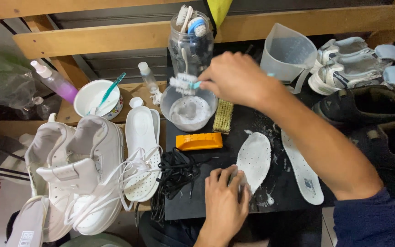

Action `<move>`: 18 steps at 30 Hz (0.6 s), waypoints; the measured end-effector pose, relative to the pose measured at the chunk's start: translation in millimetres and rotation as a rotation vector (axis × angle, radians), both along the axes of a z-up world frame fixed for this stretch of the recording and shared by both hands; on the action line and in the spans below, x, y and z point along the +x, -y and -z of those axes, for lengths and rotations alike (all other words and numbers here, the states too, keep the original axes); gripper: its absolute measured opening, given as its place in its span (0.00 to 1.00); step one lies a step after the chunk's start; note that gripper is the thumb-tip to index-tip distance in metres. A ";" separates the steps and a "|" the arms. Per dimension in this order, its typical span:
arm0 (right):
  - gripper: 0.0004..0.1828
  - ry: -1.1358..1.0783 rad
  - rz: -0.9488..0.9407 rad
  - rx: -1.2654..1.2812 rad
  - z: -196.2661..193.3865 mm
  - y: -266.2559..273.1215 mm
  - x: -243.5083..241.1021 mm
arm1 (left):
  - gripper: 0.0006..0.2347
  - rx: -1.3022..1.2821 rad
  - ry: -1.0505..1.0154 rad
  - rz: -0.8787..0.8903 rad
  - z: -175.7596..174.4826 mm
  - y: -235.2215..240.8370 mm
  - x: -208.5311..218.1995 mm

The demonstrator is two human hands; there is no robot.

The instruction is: The person scrubs two white shoe insoles with a toothbrush and a cleaning solution on a table. They dip the brush into a container of soapy water and scrub both insoles thoroughly before placing them aside.

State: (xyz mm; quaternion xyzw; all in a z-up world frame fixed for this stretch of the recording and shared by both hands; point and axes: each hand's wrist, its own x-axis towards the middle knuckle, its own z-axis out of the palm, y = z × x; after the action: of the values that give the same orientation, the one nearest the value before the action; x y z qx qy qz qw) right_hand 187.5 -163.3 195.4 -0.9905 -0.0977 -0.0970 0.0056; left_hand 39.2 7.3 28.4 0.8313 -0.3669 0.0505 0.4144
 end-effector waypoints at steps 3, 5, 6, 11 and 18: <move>0.13 -0.075 -0.091 0.291 29.3 22.8 -1.4 | 0.12 -0.023 -0.014 -0.017 -2.9 -2.1 -1.8; 0.14 -0.209 0.022 0.482 23.7 33.9 -19.2 | 0.13 -0.026 -0.024 -0.021 -1.2 -1.8 -4.2; 0.16 -0.339 0.130 0.668 20.2 40.3 -27.8 | 0.13 -0.032 -0.029 -0.031 -0.5 -0.8 -4.4; 0.15 -0.352 0.036 1.163 26.1 94.4 -113.9 | 0.13 0.006 -0.025 -0.036 -3.3 4.4 -5.0; 0.16 -0.220 0.317 0.554 59.5 76.0 -196.3 | 0.19 0.059 0.015 -0.189 11.4 15.2 -13.1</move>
State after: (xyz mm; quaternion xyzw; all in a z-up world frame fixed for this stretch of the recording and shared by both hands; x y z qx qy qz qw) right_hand -8.9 -239.4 136.0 -0.9587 0.0887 -0.0121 0.2700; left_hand 26.0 -7.9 17.1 0.8737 -0.2914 0.0846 0.3803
